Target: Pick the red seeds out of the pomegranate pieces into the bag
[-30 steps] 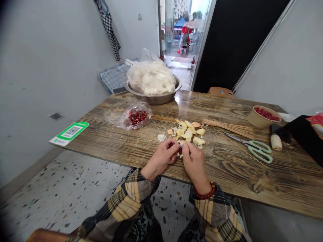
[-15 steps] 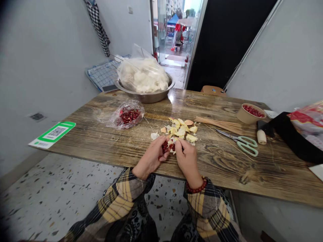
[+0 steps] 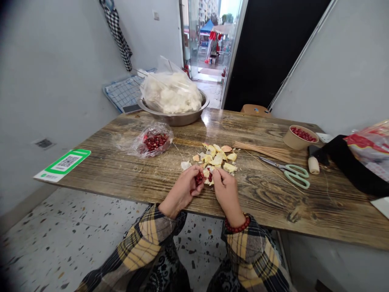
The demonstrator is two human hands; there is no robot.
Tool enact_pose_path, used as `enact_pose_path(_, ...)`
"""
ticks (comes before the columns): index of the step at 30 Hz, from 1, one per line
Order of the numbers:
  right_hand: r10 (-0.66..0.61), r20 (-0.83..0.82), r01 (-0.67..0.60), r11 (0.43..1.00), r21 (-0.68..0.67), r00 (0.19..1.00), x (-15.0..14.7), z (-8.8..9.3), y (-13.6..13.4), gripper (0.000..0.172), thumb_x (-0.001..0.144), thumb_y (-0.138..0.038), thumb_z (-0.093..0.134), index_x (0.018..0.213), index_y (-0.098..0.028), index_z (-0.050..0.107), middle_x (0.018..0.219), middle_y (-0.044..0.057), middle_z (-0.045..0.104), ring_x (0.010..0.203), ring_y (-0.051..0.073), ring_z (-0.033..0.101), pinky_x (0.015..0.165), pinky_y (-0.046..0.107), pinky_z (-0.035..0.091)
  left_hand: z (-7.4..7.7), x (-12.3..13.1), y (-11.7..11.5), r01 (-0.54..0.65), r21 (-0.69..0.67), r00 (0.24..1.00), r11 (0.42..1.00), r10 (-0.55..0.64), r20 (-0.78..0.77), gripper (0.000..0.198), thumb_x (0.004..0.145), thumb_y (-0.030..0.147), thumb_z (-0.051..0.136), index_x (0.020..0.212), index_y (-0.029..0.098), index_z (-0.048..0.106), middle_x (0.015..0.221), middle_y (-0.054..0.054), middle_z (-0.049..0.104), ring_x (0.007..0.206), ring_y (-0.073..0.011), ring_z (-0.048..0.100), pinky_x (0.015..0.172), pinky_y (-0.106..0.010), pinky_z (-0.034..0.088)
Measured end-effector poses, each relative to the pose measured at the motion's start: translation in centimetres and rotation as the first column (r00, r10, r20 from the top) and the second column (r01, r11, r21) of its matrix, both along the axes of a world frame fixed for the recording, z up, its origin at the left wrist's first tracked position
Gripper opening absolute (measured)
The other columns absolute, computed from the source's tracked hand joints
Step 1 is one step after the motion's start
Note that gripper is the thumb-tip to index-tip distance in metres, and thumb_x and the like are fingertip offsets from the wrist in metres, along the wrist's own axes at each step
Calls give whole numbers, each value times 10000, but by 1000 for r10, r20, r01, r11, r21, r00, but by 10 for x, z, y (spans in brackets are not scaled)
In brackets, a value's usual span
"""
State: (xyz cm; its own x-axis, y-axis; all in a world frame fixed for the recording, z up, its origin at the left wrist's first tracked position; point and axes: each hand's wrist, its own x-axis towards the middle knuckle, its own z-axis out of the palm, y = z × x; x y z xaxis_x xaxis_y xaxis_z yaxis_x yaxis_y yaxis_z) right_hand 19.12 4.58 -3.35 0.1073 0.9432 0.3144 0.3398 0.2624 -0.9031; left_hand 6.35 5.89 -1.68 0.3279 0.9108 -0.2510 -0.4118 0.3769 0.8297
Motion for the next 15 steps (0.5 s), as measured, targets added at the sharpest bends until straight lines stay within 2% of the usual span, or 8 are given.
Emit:
enact_pose_path(3,10,-10,-10,1000,1,1000,-1,1,0,312,901,-332,420,631,-178,452,580,-43,385,556,113,366,539,230,291,-1,0,-1,-5,31,1000,1000,6,-31,258,747,396,586,759,180,445,589,42,476,372,-26,376,321,-126,134)
enact_pose_path(7,9,0,-9,1000,-10,1000,0,1,-1,317,902,-335,426,630,-175,460,571,-44,391,547,107,365,535,227,293,-3,-1,-2,-2,78,999,997,6,-50,291,713,370,660,752,174,448,573,52,456,379,-17,348,330,-119,145)
enact_pose_path(11,-10,-107,2,997,-71,994,1,-4,0,331,894,-383,454,635,-178,451,564,-50,359,504,95,317,474,221,262,-5,-7,1,30,-3,992,1000,-29,122,203,738,292,621,810,170,475,641,26,501,420,-23,387,342,-116,157)
enact_pose_path(15,-25,-305,-27,986,-167,952,-1,-8,1,319,854,-440,512,671,-180,489,562,-54,357,462,89,293,405,210,235,-9,-13,3,72,-45,951,996,-55,305,179,793,311,565,811,141,515,695,-4,509,476,-24,411,358,-110,192)
